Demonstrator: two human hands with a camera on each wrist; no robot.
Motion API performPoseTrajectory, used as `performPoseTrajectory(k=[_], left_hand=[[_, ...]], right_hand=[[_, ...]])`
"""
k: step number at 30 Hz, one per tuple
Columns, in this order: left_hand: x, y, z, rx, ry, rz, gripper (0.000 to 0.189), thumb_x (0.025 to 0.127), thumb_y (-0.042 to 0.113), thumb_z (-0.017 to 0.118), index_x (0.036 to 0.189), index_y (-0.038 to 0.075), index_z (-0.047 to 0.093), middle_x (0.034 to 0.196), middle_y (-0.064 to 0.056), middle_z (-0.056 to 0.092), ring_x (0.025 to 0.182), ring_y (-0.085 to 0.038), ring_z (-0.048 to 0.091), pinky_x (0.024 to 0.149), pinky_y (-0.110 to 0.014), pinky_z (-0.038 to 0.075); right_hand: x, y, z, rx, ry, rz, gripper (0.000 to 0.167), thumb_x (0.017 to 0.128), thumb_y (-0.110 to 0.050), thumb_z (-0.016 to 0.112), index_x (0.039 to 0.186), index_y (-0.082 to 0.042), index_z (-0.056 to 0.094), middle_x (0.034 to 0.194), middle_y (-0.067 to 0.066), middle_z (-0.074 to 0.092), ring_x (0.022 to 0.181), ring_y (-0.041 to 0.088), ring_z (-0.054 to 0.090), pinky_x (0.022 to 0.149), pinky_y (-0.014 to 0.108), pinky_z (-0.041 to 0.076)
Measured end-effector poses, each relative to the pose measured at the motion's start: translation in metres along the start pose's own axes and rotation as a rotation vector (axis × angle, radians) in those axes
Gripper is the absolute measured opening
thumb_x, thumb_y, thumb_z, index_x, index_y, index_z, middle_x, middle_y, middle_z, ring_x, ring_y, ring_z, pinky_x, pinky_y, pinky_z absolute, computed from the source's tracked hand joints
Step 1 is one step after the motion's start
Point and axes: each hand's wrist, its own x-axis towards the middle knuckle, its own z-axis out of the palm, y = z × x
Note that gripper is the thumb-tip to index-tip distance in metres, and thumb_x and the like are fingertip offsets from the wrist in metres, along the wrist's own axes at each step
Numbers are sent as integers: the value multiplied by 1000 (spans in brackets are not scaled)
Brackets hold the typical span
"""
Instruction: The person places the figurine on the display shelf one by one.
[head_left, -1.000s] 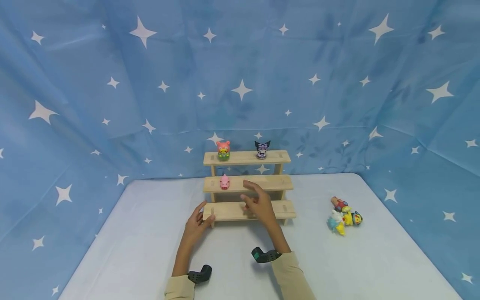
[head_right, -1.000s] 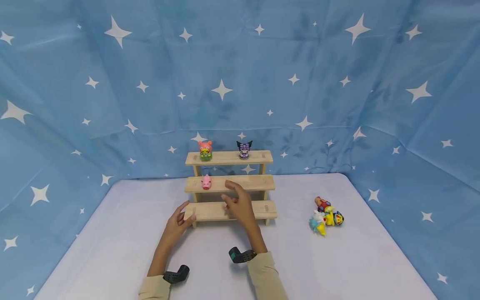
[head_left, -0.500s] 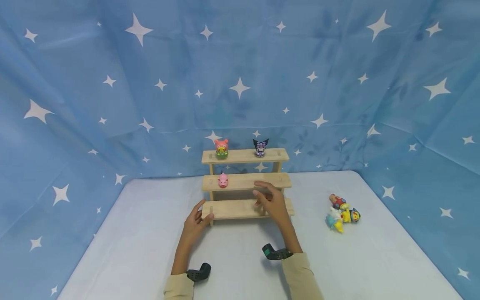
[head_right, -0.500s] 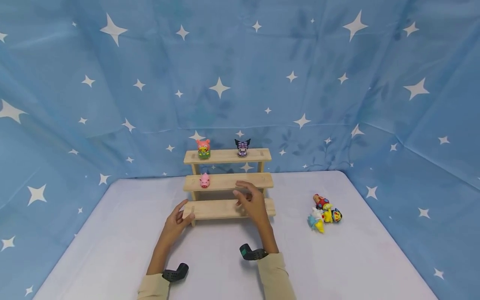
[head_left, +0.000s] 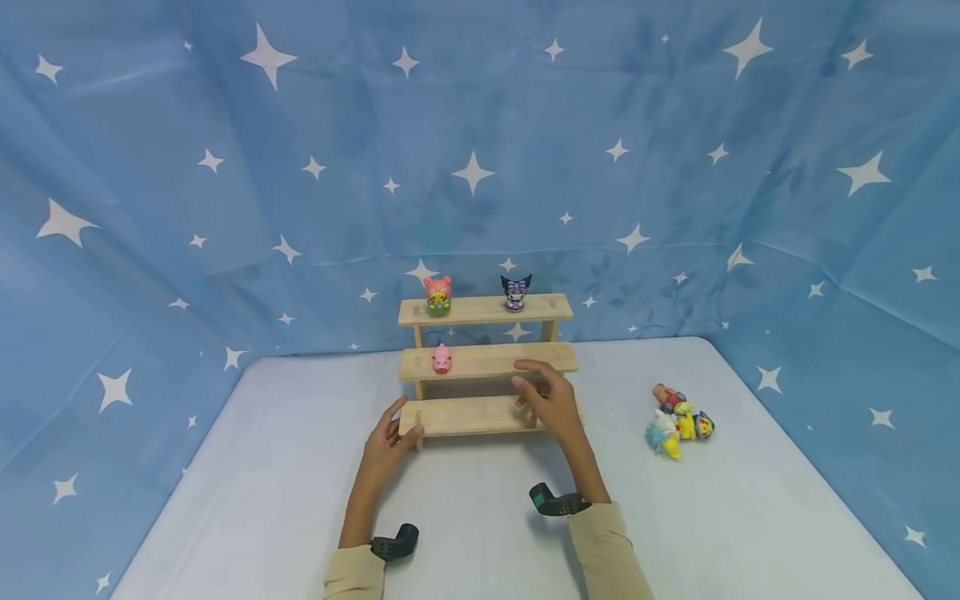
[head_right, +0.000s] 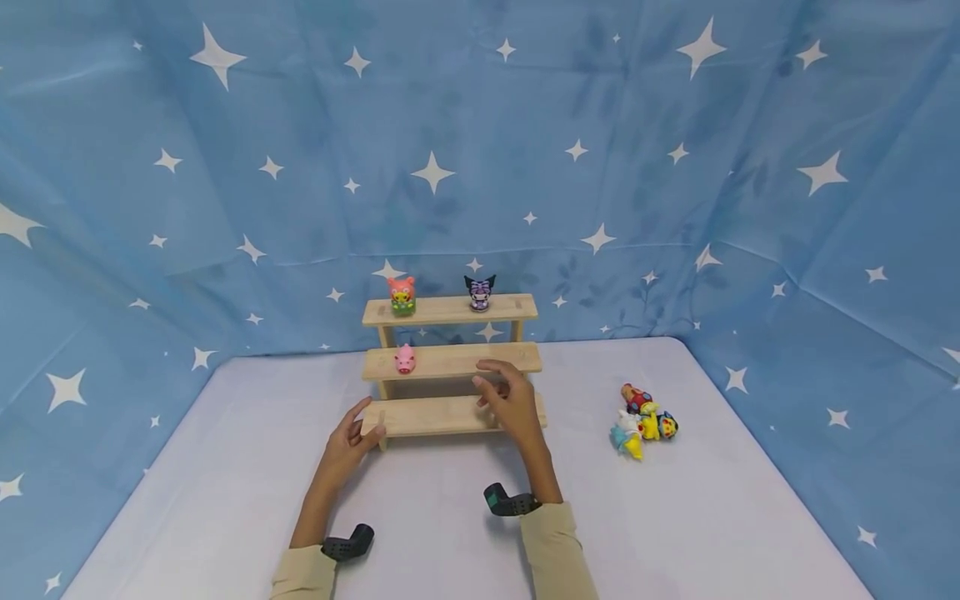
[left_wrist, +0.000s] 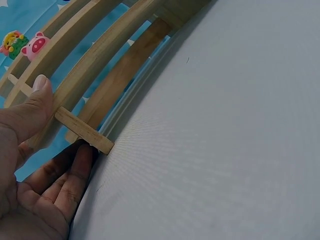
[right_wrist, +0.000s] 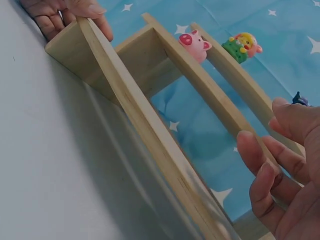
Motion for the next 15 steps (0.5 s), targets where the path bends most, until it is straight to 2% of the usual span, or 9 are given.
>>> performPoseTrajectory(k=[7, 10, 15], left_hand=[[3, -1, -2, 2, 11, 1, 67, 94, 25, 67, 152, 14, 35, 134, -23, 59, 122, -35, 60, 92, -35, 54], [2, -1, -1, -5, 5, 2, 68, 94, 24, 67, 152, 13, 34, 133, -23, 60, 120, -36, 61, 91, -32, 54], [0, -3, 0, -25, -3, 5, 68, 94, 23, 67, 152, 12, 34, 131, -23, 61, 119, -35, 62, 88, -27, 53]], right_hand=[[3, -7, -1, -12, -19, -47, 29, 96, -8, 61, 121, 7, 61, 128, 26, 58, 68, 40, 67, 50, 46, 54], [2, -7, -4, -24, -21, -48, 29, 97, -8, 61, 122, 7, 61, 126, 26, 59, 71, 43, 67, 57, 46, 56], [-2, -10, -13, -41, -13, -18, 30, 97, -10, 61, 122, 8, 61, 118, 26, 62, 75, 46, 67, 58, 47, 56]])
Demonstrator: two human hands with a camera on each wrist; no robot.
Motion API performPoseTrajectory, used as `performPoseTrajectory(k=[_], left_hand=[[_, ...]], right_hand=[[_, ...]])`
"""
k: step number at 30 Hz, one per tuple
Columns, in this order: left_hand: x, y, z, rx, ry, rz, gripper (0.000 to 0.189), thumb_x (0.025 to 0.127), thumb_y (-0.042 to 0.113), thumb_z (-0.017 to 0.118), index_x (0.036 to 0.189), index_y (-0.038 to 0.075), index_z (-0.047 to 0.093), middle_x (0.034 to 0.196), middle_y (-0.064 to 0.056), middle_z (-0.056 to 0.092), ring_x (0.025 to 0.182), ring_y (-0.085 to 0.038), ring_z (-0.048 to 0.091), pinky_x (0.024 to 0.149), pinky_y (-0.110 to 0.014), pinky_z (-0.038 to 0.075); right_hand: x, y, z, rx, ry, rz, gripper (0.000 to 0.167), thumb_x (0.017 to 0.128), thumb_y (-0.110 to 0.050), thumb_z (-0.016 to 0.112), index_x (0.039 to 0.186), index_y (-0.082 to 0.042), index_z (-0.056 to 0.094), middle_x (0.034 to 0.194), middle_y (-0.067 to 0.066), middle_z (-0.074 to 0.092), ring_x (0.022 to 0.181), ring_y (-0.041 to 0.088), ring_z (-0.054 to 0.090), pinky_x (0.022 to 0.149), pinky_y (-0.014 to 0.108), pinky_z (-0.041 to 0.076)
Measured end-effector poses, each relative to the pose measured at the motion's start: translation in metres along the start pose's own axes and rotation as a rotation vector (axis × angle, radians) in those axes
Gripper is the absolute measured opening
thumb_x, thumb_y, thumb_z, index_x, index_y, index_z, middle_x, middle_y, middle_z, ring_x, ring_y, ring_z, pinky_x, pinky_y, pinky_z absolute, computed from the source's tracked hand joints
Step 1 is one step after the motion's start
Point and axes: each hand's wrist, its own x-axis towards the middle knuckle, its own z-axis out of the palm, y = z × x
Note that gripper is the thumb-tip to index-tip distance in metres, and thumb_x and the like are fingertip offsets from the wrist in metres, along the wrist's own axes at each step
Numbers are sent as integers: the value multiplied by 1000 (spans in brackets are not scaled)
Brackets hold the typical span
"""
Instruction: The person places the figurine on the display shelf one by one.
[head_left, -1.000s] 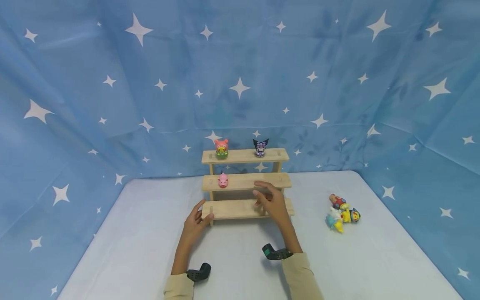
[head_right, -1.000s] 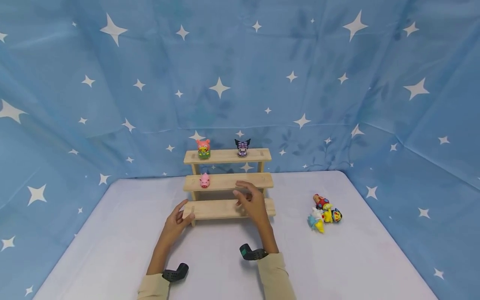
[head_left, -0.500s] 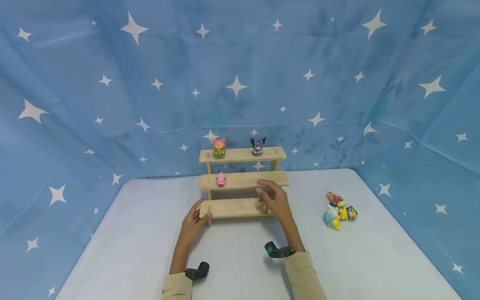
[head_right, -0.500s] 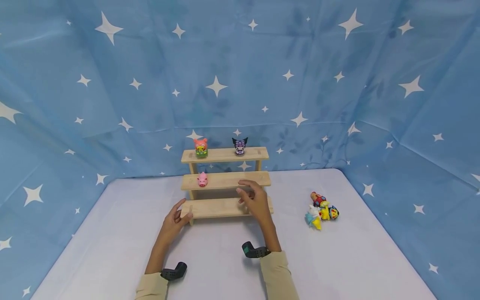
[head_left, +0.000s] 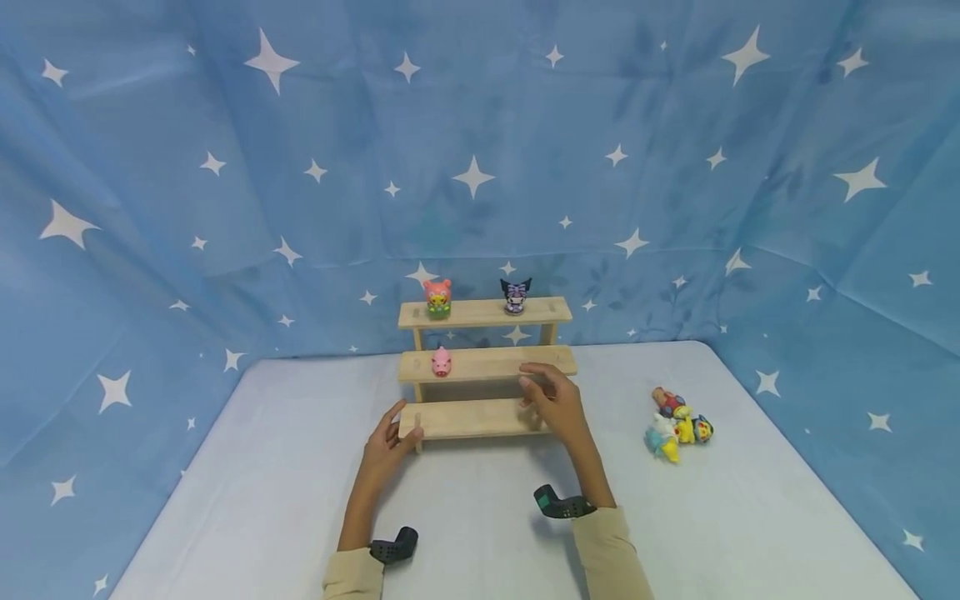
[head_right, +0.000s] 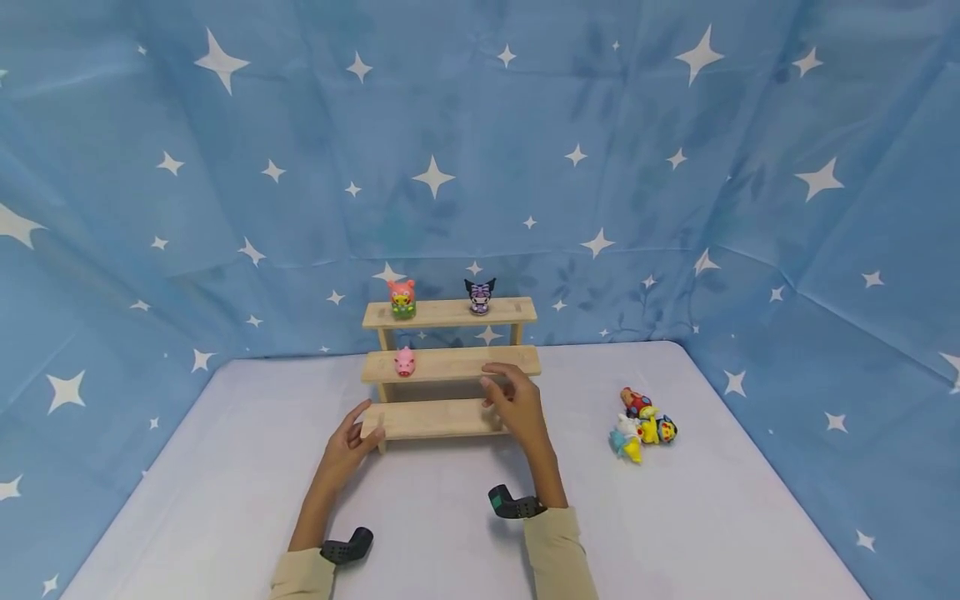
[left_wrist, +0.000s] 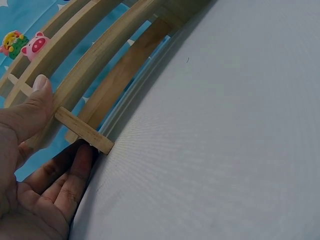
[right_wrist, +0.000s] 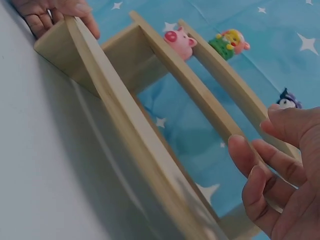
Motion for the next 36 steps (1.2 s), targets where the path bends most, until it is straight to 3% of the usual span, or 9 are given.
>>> performPoseTrajectory(k=[5, 12, 17, 19, 22, 25, 28, 30, 36], left_hand=[[0, -2, -1, -11, -7, -1, 66, 94, 22, 66, 152, 13, 34, 133, -23, 60, 120, -34, 61, 88, -24, 52], [0, -2, -5, 11, 4, -2, 67, 94, 23, 66, 152, 14, 34, 134, -22, 59, 121, -34, 61, 94, -35, 53], [1, -1, -4, 19, 17, 11, 67, 94, 23, 67, 152, 11, 34, 131, -23, 61, 119, -35, 62, 90, -32, 54], [1, -1, -2, 10, 15, 6, 67, 94, 23, 67, 152, 11, 35, 131, -23, 61, 119, -34, 62, 89, -29, 54], [0, -3, 0, 2, 5, 6, 67, 94, 23, 66, 152, 10, 34, 131, -23, 61, 117, -33, 63, 86, -26, 54], [0, -3, 1, -7, 8, 4, 67, 94, 23, 67, 151, 10, 35, 131, -22, 61, 117, -32, 63, 86, -25, 53], [0, -4, 2, -17, 9, 1, 68, 93, 23, 67, 151, 11, 35, 131, -22, 61, 117, -32, 63, 86, -25, 53], [1, -4, 2, -20, 9, -1, 68, 93, 24, 68, 152, 12, 35, 132, -21, 61, 118, -32, 63, 86, -23, 53], [0, -2, 1, -23, 15, 0, 68, 93, 25, 68, 151, 11, 36, 131, -22, 61, 118, -32, 63, 85, -22, 53]], right_hand=[[0, 3, -18, 7, 54, 57, 30, 98, -10, 60, 122, 8, 61, 116, 27, 62, 76, 47, 67, 56, 46, 56], [4, 44, -55, -72, 316, 133, 32, 98, -27, 62, 119, -5, 67, 110, 20, 68, 68, 5, 68, 55, 24, 53], [-5, 48, -83, -224, 472, 224, 34, 99, -32, 58, 119, -5, 67, 114, 16, 69, 70, -15, 59, 59, 9, 48], [-9, 49, -93, -303, 523, 260, 34, 100, -31, 57, 119, -6, 67, 113, 15, 70, 73, -12, 60, 59, 7, 46], [-14, 52, -104, -400, 580, 310, 32, 101, -29, 55, 117, -5, 68, 111, 16, 72, 83, 8, 68, 69, 10, 45], [-18, 53, -113, -428, 614, 344, 32, 101, -25, 53, 116, -1, 68, 111, 21, 70, 101, 33, 64, 90, 33, 41], [-22, 56, -119, -442, 626, 366, 32, 101, -22, 52, 117, 1, 66, 112, 26, 68, 105, 41, 58, 94, 50, 33], [-25, 55, -123, -478, 622, 376, 30, 100, -21, 53, 115, 2, 67, 111, 26, 69, 102, 40, 60, 94, 53, 37], [-37, 46, -137, -686, 404, 485, 33, 98, -23, 57, 112, 6, 65, 108, 29, 67, 96, 45, 63, 76, 55, 49]])
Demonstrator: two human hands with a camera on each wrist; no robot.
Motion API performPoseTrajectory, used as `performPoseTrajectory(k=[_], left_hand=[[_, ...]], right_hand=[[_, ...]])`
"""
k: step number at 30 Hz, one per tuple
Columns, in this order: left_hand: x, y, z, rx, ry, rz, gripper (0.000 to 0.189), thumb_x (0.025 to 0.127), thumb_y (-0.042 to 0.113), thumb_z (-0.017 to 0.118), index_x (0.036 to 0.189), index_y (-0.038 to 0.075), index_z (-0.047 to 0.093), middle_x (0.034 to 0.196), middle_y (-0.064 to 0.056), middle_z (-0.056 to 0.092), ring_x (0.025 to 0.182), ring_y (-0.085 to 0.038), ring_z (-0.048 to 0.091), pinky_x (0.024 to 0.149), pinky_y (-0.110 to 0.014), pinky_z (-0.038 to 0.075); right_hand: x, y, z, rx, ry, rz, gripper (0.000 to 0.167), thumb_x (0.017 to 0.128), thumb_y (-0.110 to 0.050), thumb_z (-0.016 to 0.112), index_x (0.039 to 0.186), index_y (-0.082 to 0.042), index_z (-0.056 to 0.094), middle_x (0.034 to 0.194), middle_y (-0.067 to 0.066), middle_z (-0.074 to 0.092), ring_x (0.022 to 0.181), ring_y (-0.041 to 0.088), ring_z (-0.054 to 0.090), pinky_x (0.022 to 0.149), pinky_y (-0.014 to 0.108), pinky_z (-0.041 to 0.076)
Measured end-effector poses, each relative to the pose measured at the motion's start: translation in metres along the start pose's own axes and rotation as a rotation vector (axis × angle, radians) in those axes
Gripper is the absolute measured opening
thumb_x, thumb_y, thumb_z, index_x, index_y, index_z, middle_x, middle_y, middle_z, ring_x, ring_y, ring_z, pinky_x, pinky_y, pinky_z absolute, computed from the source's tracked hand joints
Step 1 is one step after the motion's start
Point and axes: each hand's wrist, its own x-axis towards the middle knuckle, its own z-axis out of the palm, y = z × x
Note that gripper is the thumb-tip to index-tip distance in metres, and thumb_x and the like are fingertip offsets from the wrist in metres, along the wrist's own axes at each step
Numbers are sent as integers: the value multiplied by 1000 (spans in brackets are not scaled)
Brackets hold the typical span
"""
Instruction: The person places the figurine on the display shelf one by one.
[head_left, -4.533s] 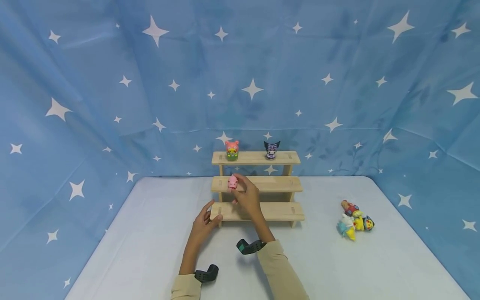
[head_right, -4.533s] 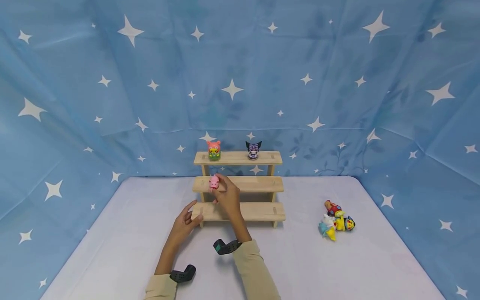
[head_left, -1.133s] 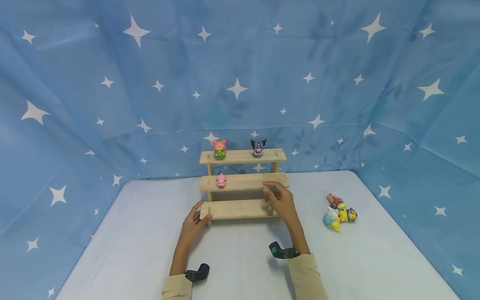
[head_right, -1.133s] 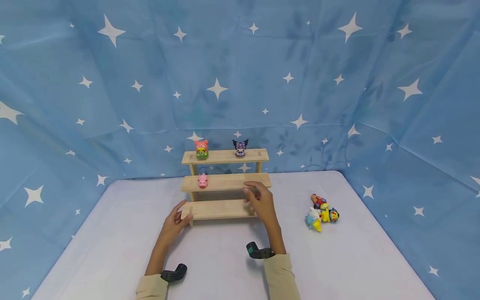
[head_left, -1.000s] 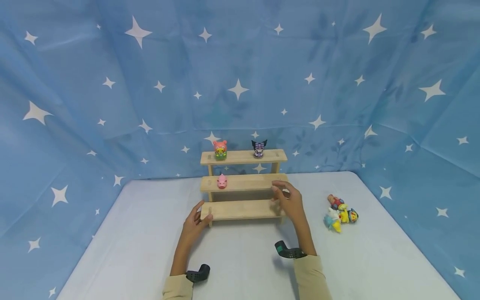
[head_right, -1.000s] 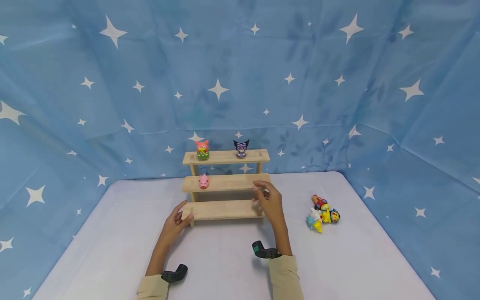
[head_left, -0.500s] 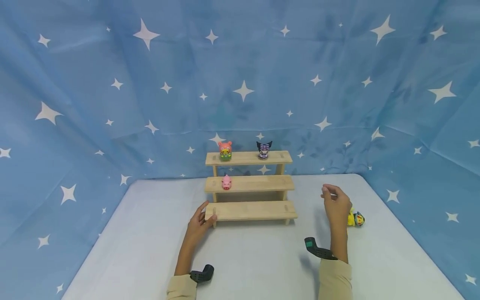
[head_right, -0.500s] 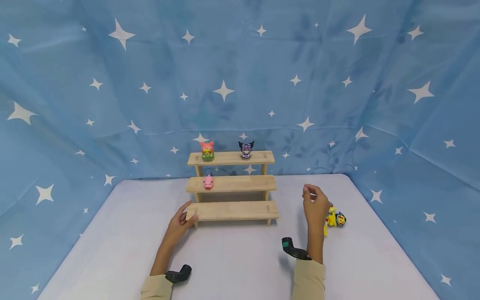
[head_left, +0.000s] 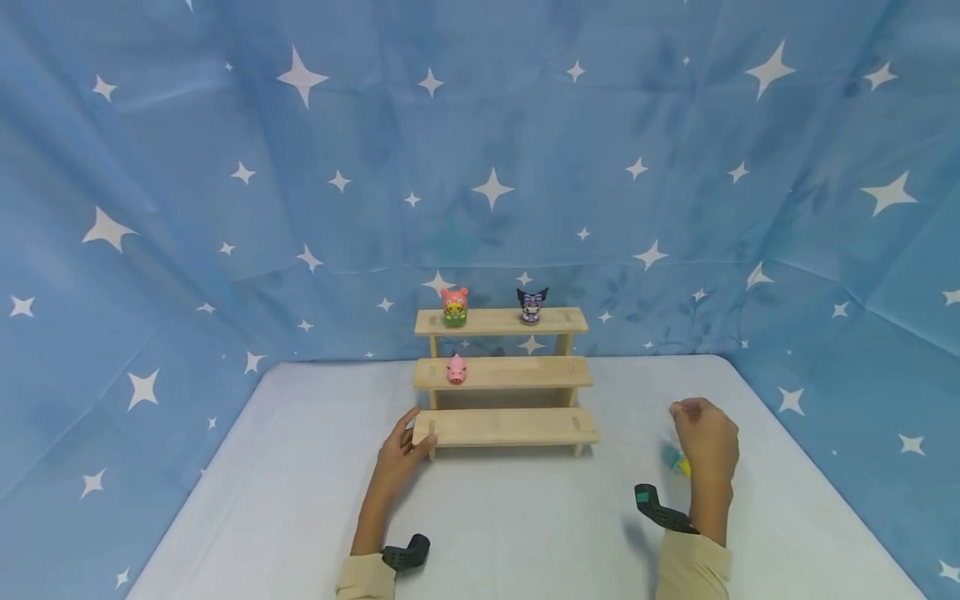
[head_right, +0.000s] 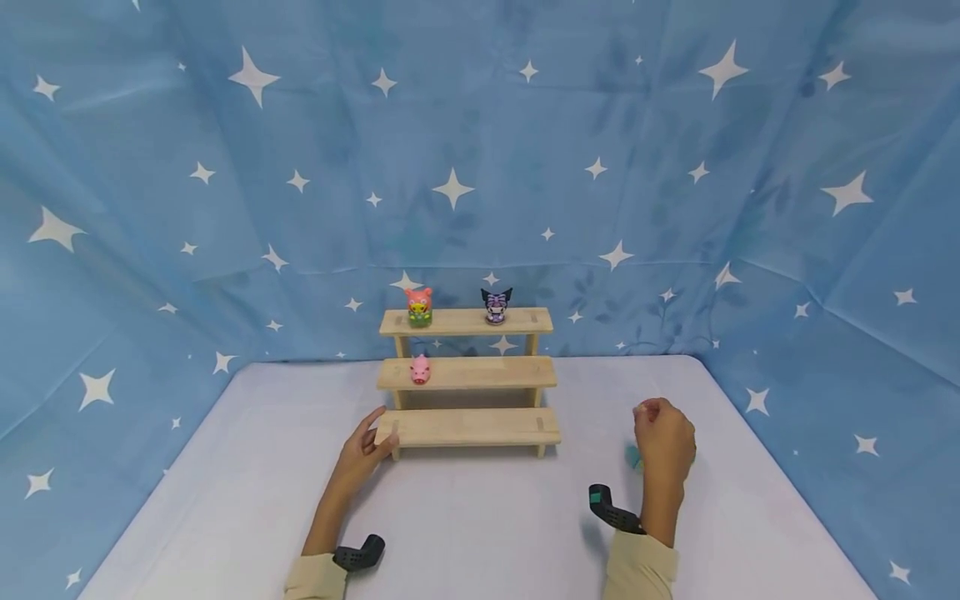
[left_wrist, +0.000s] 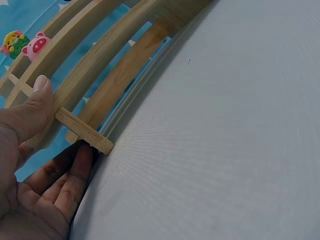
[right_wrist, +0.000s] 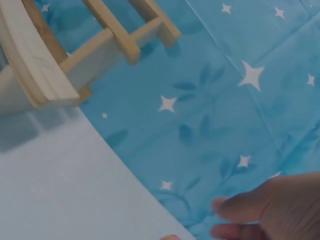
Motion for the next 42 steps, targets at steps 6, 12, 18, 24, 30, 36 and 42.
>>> performPoseTrajectory(k=[6, 12, 18, 24, 30, 36, 42], left_hand=[[-1, 0, 0, 17, -3, -1, 67, 94, 25, 67, 151, 13, 35, 133, -22, 60, 119, -33, 62, 88, -29, 54], [0, 2, -2, -6, -16, -21, 66, 94, 23, 67, 152, 15, 35, 134, -20, 60, 118, -31, 63, 86, -23, 53], [-1, 1, -2, 6, -17, -24, 66, 94, 22, 67, 151, 15, 36, 133, -20, 60, 118, -31, 63, 85, -22, 52], [-1, 8, -2, 12, -20, -31, 65, 95, 20, 65, 152, 13, 34, 134, -23, 59, 120, -34, 61, 85, -22, 52], [-10, 38, -5, 10, -46, -29, 66, 95, 16, 65, 151, 6, 33, 133, -28, 57, 119, -38, 61, 86, -27, 54], [-3, 25, -5, 21, -41, -24, 67, 95, 21, 66, 152, 11, 33, 134, -25, 58, 119, -35, 62, 86, -24, 54], [3, 6, -2, 30, -18, -41, 69, 93, 26, 68, 152, 16, 34, 133, -22, 59, 118, -34, 62, 87, -28, 54]], right_hand=[[0, 4, -16, -194, -266, 30, 33, 93, -18, 63, 113, 8, 62, 113, 33, 62, 87, 43, 59, 67, 50, 48], [1, 4, -17, -245, -324, 58, 37, 91, -17, 65, 118, 8, 61, 121, 36, 57, 95, 47, 59, 70, 55, 50], [0, 14, -19, -273, -386, 125, 49, 90, -20, 67, 125, 10, 52, 125, 38, 52, 105, 53, 54, 76, 60, 49], [2, 27, -26, -173, -460, 181, 56, 91, -30, 66, 129, 6, 47, 134, 39, 44, 113, 53, 47, 87, 63, 44], [7, 41, -34, -50, -561, 139, 70, 90, -40, 68, 136, 4, 39, 129, 38, 46, 102, 41, 57, 88, 59, 45], [6, 52, -37, 54, -613, 101, 73, 90, -36, 69, 141, 1, 32, 118, 32, 59, 83, 19, 66, 81, 44, 50], [4, 59, -34, 87, -609, 82, 70, 92, -33, 68, 139, 2, 30, 98, 17, 63, 78, 17, 59, 67, 29, 50]])
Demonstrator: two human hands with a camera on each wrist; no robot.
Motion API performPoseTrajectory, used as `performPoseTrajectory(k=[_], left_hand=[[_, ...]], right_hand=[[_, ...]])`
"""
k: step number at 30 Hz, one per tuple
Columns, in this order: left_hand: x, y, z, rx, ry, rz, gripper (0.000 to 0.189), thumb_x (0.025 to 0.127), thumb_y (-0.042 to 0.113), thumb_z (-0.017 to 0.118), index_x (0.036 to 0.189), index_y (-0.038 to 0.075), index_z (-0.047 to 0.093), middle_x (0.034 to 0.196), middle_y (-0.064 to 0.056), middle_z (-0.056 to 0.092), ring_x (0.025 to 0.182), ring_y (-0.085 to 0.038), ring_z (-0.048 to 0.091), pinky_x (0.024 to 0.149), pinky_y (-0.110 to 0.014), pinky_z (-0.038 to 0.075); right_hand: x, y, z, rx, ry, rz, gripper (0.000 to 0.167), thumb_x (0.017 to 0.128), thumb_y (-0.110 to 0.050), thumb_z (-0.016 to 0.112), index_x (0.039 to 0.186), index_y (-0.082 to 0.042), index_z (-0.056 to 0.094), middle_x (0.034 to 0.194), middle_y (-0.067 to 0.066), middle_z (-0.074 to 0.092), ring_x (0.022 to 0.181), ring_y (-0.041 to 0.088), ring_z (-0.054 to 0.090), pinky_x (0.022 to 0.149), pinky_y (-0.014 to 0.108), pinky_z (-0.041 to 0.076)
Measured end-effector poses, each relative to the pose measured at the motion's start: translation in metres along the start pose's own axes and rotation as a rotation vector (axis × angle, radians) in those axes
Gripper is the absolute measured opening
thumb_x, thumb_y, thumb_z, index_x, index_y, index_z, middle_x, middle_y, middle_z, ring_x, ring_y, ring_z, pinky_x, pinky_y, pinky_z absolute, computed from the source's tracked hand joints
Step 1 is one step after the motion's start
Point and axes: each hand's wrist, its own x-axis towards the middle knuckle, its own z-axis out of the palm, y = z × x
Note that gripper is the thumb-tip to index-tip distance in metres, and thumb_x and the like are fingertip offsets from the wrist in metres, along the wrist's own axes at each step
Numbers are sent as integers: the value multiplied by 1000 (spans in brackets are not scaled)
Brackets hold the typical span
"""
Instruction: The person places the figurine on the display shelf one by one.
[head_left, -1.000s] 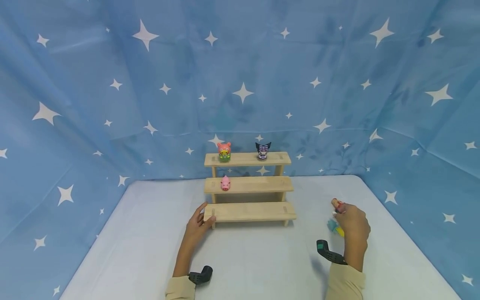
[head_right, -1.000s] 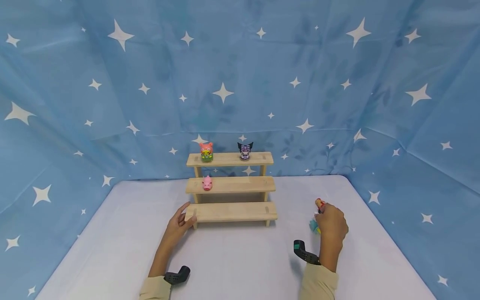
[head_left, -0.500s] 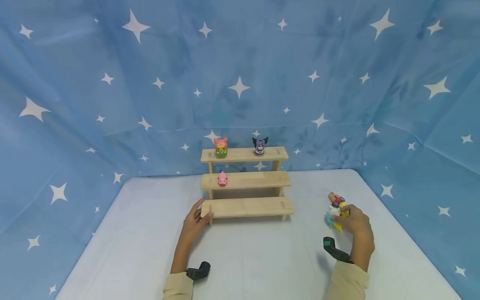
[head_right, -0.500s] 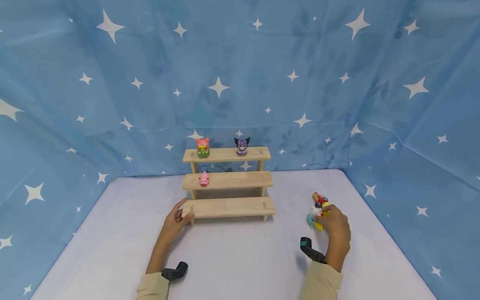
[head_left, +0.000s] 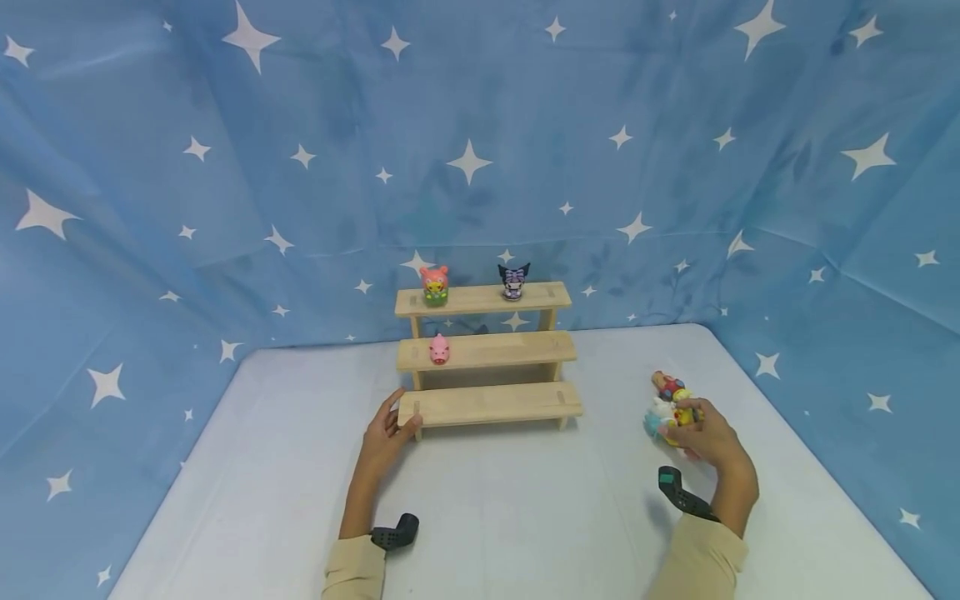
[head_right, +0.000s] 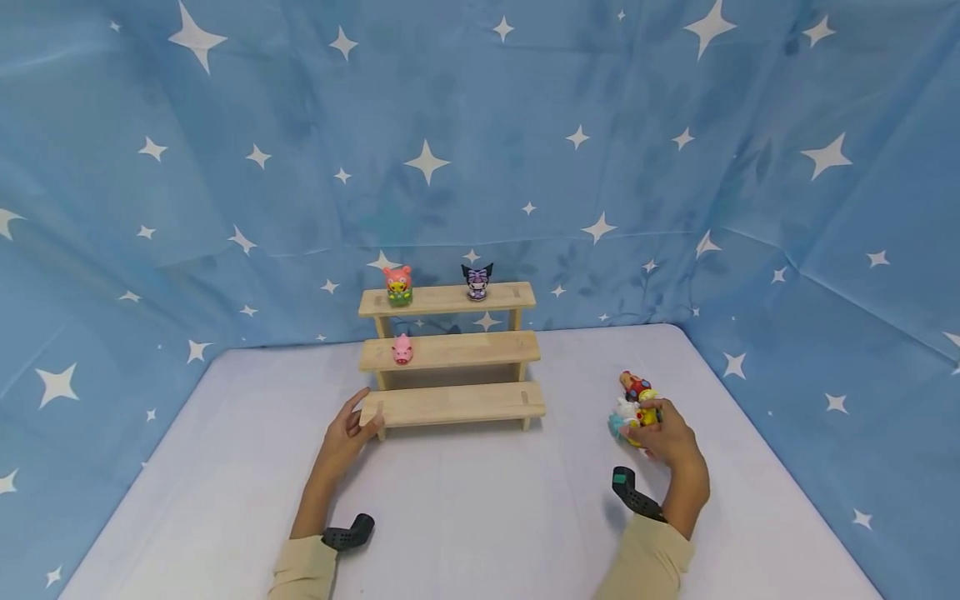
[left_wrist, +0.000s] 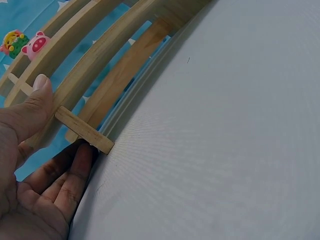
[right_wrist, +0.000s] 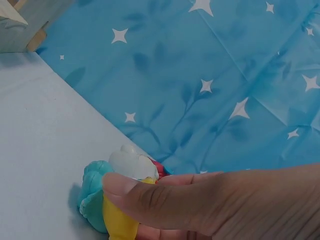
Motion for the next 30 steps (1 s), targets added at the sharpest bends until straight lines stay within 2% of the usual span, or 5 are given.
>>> performPoseTrajectory(k=[9, 15, 21, 25, 30], left_hand=[[-5, 14, -1, -24, -27, -6, 66, 96, 17, 64, 153, 9, 31, 136, -27, 55, 120, -38, 60, 88, -29, 54], [-14, 34, -4, -3, -44, -26, 66, 96, 15, 63, 152, 6, 31, 137, -30, 53, 123, -41, 57, 93, -36, 54], [-8, 17, -1, -15, -26, -16, 67, 95, 19, 65, 153, 8, 31, 137, -28, 54, 124, -40, 57, 95, -41, 53], [-2, 1, 2, -1, 1, -11, 68, 94, 25, 67, 152, 13, 33, 137, -25, 56, 124, -36, 58, 95, -39, 53], [1, -3, 1, 0, 20, -22, 70, 92, 31, 69, 151, 17, 36, 137, -21, 57, 123, -34, 60, 95, -40, 53]], right_hand=[[1, -4, 3, 5, -41, 9, 84, 92, -38, 67, 147, 4, 19, 103, 18, 63, 85, 18, 60, 71, 30, 49], [1, -7, 8, 31, -58, 2, 94, 91, -39, 68, 150, 6, 11, 127, 32, 43, 97, 27, 59, 76, 34, 51], [4, -9, 13, -15, -72, -28, 87, 89, -39, 69, 148, 5, 23, 121, 28, 47, 92, 25, 57, 71, 29, 48], [5, -7, 13, 30, -92, -19, 86, 90, -37, 69, 148, 6, 24, 119, 28, 49, 86, 19, 61, 72, 28, 53], [6, -6, 14, 95, -113, 2, 85, 91, -38, 68, 150, 3, 23, 129, 30, 44, 90, 19, 64, 76, 29, 56]])
